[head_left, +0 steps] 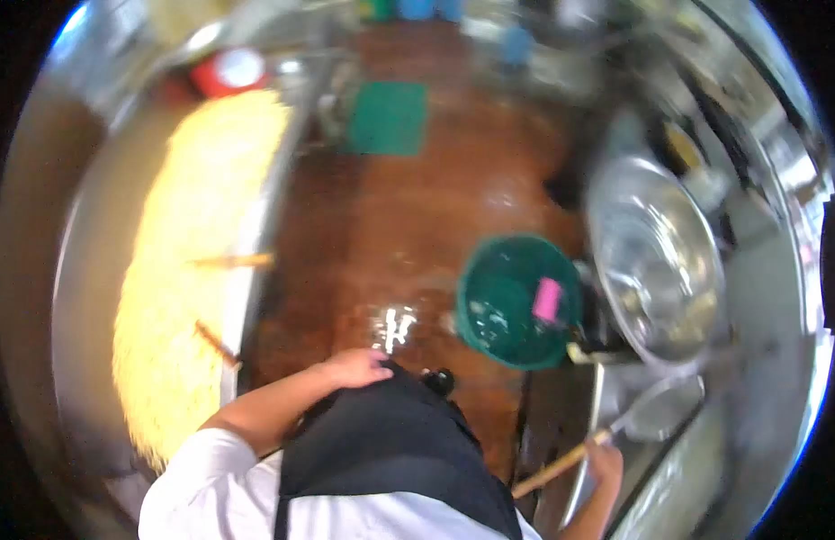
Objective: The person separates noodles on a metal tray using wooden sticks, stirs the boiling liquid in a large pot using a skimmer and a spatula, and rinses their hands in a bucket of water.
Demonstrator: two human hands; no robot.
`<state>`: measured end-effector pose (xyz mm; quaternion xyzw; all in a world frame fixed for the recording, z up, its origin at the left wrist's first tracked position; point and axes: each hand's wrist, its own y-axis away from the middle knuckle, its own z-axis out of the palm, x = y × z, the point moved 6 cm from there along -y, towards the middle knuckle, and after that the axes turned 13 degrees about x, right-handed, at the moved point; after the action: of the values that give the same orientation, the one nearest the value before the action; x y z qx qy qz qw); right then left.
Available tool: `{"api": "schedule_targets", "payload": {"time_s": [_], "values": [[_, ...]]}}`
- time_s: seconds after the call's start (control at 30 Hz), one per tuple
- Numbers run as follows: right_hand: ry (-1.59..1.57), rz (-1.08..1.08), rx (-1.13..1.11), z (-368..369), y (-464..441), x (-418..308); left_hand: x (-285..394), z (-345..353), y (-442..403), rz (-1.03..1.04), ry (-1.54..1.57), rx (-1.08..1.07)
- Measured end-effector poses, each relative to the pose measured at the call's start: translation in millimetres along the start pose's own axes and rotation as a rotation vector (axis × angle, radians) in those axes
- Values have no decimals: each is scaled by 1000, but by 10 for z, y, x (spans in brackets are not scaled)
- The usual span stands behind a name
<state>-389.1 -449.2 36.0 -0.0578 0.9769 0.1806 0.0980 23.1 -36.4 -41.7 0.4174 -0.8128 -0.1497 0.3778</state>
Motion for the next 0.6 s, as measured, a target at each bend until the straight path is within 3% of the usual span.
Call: {"api": "schedule_targets", "payload": {"time_s": [0.03,0.07,0.1,0.13,0.23,0.3,0.33,0.37,0.4,0.43,0.5,0.6], "values": [[102,-77,-44,-52,-133,28,73,-7,145,-7,-17,28],[107,-116,122,-33,-345,222,184,-11,274,-50,2,19],[-61,-95,238,-26,-95,-544,-295,-511,185,-2,69,77],[79,-234,427,-365,-208,-817,-190,-412,21,54,162,119],[-171,-415,287,-182,-320,-1640,-351,-546,401,56,349,197],[-316,-696,188,253,-392,-2442,-485,-709,590,82,490,292],[-317,-558,-88,413,65,-3042,-589,-821,738,56,575,318],[-195,-759,-49,518,536,-3603,-709,-942,921,27,645,381],[-403,-804,-262,676,1109,-4102,-831,-1063,1093,3,709,443],[-347,-723,-378,863,1489,-4453,-978,-1185,1303,-20,757,511],[-209,-1061,-364,1316,1824,-5079,-1326,-1358,1704,-74,856,716],[-220,-1225,-561,1662,2936,-5863,-1918,-1449,2421,-321,710,915]]}}
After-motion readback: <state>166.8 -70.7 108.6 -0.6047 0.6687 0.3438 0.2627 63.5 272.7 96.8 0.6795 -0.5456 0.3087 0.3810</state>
